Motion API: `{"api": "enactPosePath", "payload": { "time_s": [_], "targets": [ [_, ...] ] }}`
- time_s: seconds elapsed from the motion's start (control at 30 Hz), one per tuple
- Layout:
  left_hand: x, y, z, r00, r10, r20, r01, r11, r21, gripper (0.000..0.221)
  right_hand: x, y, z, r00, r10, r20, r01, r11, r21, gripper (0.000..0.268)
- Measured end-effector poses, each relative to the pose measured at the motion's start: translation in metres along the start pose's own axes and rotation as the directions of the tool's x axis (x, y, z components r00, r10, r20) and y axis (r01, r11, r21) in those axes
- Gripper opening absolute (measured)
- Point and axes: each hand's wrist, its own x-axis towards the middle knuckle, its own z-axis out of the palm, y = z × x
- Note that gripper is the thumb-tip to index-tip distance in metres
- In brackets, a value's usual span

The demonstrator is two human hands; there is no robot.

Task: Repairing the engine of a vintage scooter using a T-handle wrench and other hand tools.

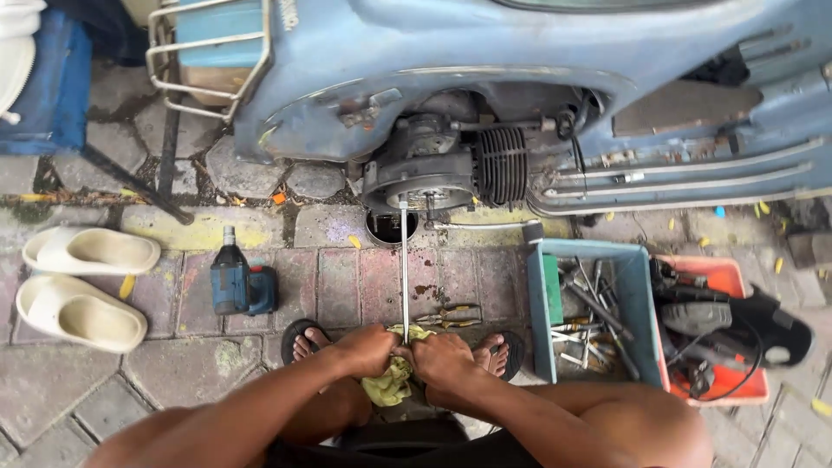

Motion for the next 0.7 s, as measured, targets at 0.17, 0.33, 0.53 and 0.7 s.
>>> {"api": "enactPosePath", "payload": {
  "time_s": [0.17, 0.33, 0.53, 0.7],
  "targets": [
    [0.101, -0.071, 0.028, 0.963, 0.152, -0.224, -0.27, 0.477, -0.837, 0.037, 0.002, 0.005, 0.009, 0.998, 0.024, -0.064, -0.046, 0.926, -0.375, 0.017],
    [0.074, -0.006, -0.035, 0.939, -0.263, -0.22, -0.297, -0.306, -0.904, 0.017, -0.001, 0.004, 0.042, 0.851, 0.186, -0.492, 0.028, 0.918, 0.396, 0.047],
    [0.08, 0.006, -0.04, 0.887, -0.422, -0.19, -0.379, -0.427, -0.821, 0.014, 0.037, -0.031, 0.122, 0.954, 0.293, -0.067, 0.19, -0.417, 0.889, 0.032],
    [0.094, -0.005, -0.028, 0.869, -0.421, -0.258, -0.404, -0.306, -0.862, 0.004, 0.089, -0.012, 0.146, 0.942, 0.308, 0.132, 0.093, -0.618, 0.78, 0.038]
  ]
}}
